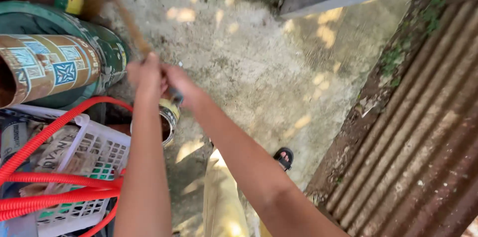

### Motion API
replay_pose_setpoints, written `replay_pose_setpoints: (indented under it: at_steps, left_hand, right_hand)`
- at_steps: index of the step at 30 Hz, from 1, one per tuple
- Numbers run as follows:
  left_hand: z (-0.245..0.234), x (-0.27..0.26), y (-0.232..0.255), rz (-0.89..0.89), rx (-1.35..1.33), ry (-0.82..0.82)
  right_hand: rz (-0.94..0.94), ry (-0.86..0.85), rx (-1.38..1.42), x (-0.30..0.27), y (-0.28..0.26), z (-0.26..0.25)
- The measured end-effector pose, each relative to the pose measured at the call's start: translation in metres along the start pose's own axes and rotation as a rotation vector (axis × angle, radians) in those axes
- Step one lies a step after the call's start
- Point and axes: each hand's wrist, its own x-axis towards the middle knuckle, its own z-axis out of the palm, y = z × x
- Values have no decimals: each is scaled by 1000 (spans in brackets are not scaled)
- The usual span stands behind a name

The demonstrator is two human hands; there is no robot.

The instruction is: Sweeping the ground in an outdoor storage or garage area using a traditional broom.

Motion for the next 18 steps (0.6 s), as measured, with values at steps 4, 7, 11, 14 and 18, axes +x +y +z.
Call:
replay_pose_setpoints:
  at_steps: [4, 7, 11, 14, 18]
  left_hand:
    - [85, -47, 30, -241, 108, -361]
    - [154, -131, 15, -177, 426, -566]
    - [150, -221, 7, -107, 567, -908]
    - [94, -267, 37, -212, 577, -1025]
    - [11, -278, 75, -292, 572, -880]
  right_hand:
    - [-66, 103, 610, -67, 0, -77]
    - [-255, 340, 623, -157, -12, -117]
    - [-474, 380, 613, -252, 8, -137]
    - [-297, 587, 581, -307, 32, -88]
    - [-86, 734, 589, -329, 76, -26]
